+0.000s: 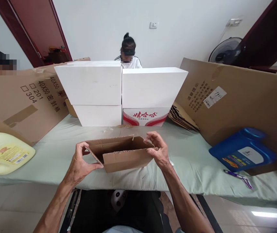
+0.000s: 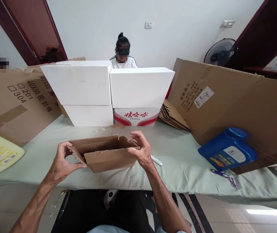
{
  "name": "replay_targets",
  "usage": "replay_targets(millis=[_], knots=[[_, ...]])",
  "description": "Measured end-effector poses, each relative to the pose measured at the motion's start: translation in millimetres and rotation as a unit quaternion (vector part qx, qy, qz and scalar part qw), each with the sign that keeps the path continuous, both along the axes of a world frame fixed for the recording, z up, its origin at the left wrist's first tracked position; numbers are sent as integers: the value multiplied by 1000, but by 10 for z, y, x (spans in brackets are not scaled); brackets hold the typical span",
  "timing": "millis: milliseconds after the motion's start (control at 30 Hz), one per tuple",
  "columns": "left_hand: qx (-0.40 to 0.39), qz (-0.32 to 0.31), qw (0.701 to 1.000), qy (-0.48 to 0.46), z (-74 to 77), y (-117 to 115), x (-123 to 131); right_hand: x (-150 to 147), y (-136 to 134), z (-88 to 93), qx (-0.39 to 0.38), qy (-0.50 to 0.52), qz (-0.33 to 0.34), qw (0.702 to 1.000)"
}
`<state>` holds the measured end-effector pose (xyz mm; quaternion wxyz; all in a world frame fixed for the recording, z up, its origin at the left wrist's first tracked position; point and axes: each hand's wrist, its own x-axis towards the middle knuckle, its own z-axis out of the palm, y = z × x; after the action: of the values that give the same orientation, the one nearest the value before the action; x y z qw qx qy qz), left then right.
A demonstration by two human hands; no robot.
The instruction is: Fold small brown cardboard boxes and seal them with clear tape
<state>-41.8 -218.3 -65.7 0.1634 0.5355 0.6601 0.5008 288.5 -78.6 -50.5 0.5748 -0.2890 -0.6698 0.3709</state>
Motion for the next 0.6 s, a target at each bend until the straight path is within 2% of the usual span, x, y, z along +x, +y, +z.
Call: replay_targets(millis=[67, 167, 267, 433, 500, 600], knots=[[18, 34, 999, 10, -67, 24, 38, 53, -23, -50, -67, -21, 34, 997], [37, 92, 995, 21, -136, 54, 97, 188, -69, -162, -154, -116, 89, 977], [54, 123, 991, 29, -151, 102, 189, 316, -106, -303, -202, -185, 109, 956], [102, 148, 983, 33, -111, 232, 307, 377, -188, -367, -189, -230, 79, 951], [119, 127, 985, 15, -98, 304, 290, 354, -231, -359, -175, -242, 72, 952], [92, 102, 990, -44, -85, 443, 182, 323, -297, -390, -131, -281, 74, 948]])
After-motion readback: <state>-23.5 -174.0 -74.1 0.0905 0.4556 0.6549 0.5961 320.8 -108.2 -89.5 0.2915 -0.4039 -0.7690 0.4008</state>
